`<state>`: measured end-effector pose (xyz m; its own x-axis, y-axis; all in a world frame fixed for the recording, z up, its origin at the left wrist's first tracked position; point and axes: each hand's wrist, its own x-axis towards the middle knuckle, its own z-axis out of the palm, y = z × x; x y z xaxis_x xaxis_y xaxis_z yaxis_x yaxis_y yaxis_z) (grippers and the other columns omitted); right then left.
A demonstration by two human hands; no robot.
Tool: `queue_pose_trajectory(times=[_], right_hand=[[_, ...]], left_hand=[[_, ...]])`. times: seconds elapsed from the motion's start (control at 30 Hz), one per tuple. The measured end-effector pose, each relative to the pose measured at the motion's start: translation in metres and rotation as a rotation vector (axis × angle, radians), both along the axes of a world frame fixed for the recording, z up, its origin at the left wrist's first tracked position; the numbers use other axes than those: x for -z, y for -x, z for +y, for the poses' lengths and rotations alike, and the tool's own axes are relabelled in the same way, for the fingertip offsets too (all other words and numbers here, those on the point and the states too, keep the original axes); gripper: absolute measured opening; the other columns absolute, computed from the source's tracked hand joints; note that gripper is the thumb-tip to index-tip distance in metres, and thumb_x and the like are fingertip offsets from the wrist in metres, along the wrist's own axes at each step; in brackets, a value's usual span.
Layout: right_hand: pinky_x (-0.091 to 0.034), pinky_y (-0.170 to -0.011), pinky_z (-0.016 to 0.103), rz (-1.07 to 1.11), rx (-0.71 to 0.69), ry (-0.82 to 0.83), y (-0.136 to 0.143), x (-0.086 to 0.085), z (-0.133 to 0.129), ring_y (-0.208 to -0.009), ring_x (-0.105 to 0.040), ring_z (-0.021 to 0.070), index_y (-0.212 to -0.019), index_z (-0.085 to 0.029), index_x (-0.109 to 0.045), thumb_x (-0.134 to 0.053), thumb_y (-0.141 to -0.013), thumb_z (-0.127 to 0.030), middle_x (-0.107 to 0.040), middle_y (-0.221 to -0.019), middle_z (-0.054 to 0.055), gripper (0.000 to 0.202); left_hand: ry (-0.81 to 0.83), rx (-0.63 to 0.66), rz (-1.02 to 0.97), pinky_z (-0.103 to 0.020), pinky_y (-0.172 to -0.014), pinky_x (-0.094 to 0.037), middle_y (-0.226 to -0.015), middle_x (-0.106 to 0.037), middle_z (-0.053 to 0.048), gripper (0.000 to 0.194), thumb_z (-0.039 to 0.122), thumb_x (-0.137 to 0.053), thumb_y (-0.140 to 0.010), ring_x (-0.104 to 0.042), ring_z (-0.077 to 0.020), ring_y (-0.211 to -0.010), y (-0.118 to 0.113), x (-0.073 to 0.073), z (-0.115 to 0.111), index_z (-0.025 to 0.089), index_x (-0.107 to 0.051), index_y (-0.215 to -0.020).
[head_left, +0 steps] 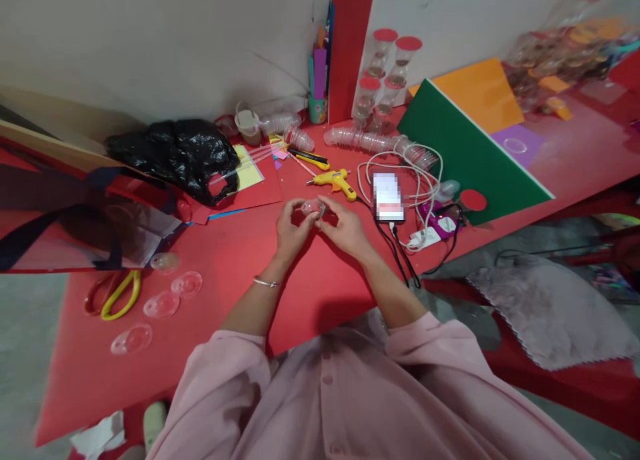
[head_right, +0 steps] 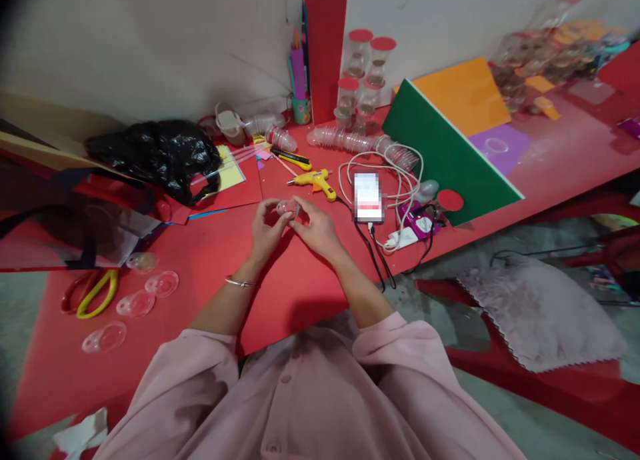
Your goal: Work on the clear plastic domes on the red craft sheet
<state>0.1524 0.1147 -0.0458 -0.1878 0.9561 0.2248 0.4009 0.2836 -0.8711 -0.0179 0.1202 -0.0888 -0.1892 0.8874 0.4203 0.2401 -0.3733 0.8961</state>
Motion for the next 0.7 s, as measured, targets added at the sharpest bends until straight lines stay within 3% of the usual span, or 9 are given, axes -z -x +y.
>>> queue_pose_trajectory(times=[0.2,0.33,0.43,0.7], right_hand=[[-0.061,-0.107,0.045,0.383,0.040,0.164,0.014,0.014,0.009,-0.114,-0.078,0.0249,-0.152,-0.027,-0.063,-0.078,-0.089,-0.039,-0.081,-0.122,0.008,0.066],[-0.064,-0.096,0.041,0.488,0.080,0.266,0.016,0.014,0.014,-0.098,-0.077,0.0216,-0.135,-0.025,-0.075,-0.083,-0.084,-0.048,-0.082,-0.108,0.006,0.057],[-0.063,-0.094,0.039,0.539,0.116,0.290,0.019,0.013,0.018,-0.096,-0.076,0.0205,-0.123,-0.024,-0.080,-0.086,-0.080,-0.051,-0.082,-0.105,0.006,0.051],[-0.061,-0.099,0.039,0.586,0.087,0.319,0.025,0.013,0.018,-0.101,-0.076,0.0205,-0.123,-0.024,-0.080,-0.088,-0.077,-0.052,-0.082,-0.110,0.006,0.054]], left_hand=[[-0.018,0.042,-0.082,-0.044,-0.115,-0.052,-0.138,-0.071,-0.011,0.046,0.046,-0.080,-0.095,-0.068,-0.0248,-0.129,0.002,0.000,0.002,0.026,-0.065,-0.134],[0.038,0.040,-0.063,-0.048,-0.119,-0.050,-0.140,-0.071,-0.012,0.046,0.047,-0.078,-0.096,-0.067,-0.0270,-0.132,0.004,-0.001,0.002,0.025,-0.067,-0.134],[0.046,0.024,-0.006,-0.047,-0.118,-0.050,-0.139,-0.071,-0.012,0.048,0.048,-0.080,-0.094,-0.067,-0.0271,-0.132,0.005,-0.002,0.001,0.026,-0.067,-0.135],[0.033,-0.009,0.002,-0.048,-0.116,-0.051,-0.137,-0.072,-0.011,0.048,0.048,-0.081,-0.093,-0.067,-0.0276,-0.129,0.008,0.001,0.004,0.027,-0.068,-0.134]])
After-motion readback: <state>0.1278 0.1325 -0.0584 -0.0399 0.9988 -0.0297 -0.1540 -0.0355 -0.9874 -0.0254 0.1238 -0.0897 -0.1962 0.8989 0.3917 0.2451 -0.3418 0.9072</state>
